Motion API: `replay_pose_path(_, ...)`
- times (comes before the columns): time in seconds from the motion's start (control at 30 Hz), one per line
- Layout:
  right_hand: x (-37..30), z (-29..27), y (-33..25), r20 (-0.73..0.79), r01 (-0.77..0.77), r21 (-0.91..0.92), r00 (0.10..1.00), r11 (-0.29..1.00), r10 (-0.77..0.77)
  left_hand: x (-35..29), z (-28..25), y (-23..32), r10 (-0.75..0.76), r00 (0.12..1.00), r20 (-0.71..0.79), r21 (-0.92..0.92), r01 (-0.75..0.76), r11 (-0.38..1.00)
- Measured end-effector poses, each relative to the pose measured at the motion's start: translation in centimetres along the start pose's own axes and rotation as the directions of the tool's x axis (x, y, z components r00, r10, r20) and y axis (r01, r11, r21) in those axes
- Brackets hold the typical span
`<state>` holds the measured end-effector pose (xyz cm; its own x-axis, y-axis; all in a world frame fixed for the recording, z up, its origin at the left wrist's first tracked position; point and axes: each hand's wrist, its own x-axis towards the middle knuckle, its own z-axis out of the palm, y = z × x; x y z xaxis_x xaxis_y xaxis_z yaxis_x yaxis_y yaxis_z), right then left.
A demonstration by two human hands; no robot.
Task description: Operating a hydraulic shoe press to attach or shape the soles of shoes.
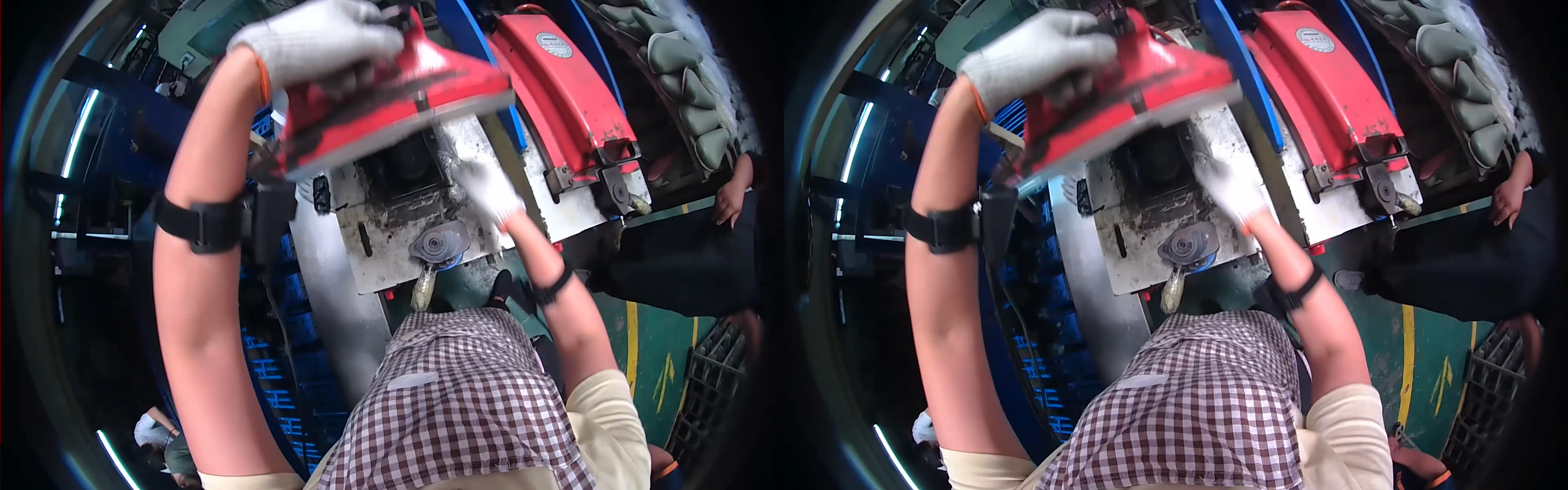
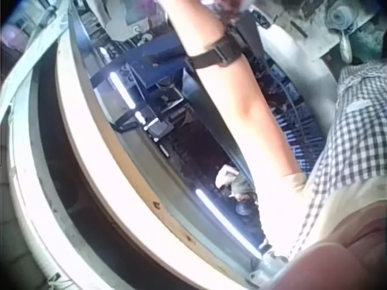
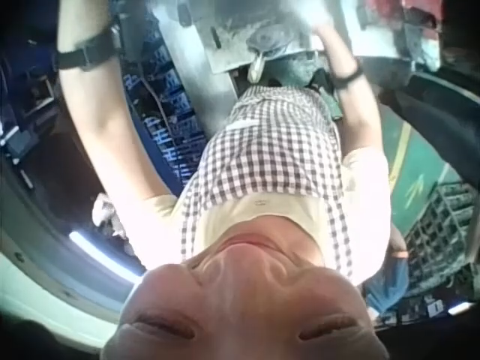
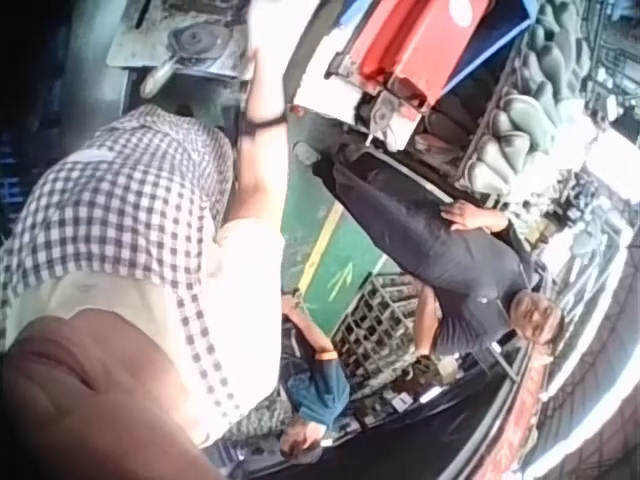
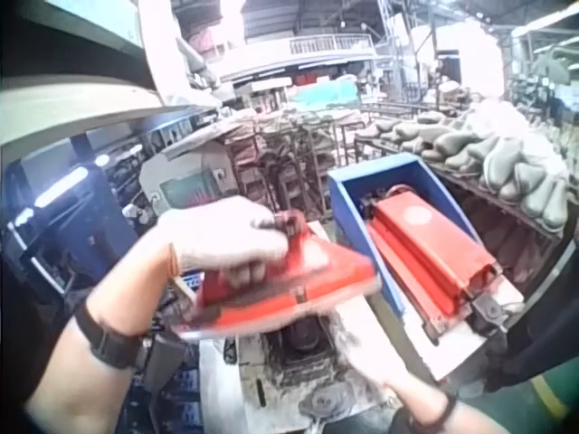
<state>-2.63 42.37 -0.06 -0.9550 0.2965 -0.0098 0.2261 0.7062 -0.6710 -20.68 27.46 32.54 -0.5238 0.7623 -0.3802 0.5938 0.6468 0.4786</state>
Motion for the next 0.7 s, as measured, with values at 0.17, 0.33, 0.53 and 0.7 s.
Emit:
replay_pose_path(0.17, -13.3, 1.2, 3.1, 0.708, -0.642, 0.497, 0.689, 0.583, 0.155, -0.2, 8.1, -1.5, 0.076, 0.973, 0.218, -0.291, -0.010, 0.957)
replay_pose_path(0.33, -14.5, 4.5, -0.7, 0.817, -0.727, 0.564, 0.559, 0.391, -0.139, 1.1, 19.0, -5.8, 0.181, 0.982, 0.054, -0.036, -0.180, 0.983)
replay_pose_path(0.53, -13.1, 10.8, -3.0, 0.760, -0.869, 0.462, 0.491, -0.176, -0.426, 1.7, 26.6, -7.0, 0.082, 0.993, -0.081, 0.253, -0.059, 0.966)
replay_pose_path(0.7, -13.6, 10.2, -2.0, 0.836, -0.898, 0.417, 0.441, -0.142, -0.326, 2.3, 26.7, -6.3, 0.112, 0.988, -0.105, 0.256, -0.082, 0.963)
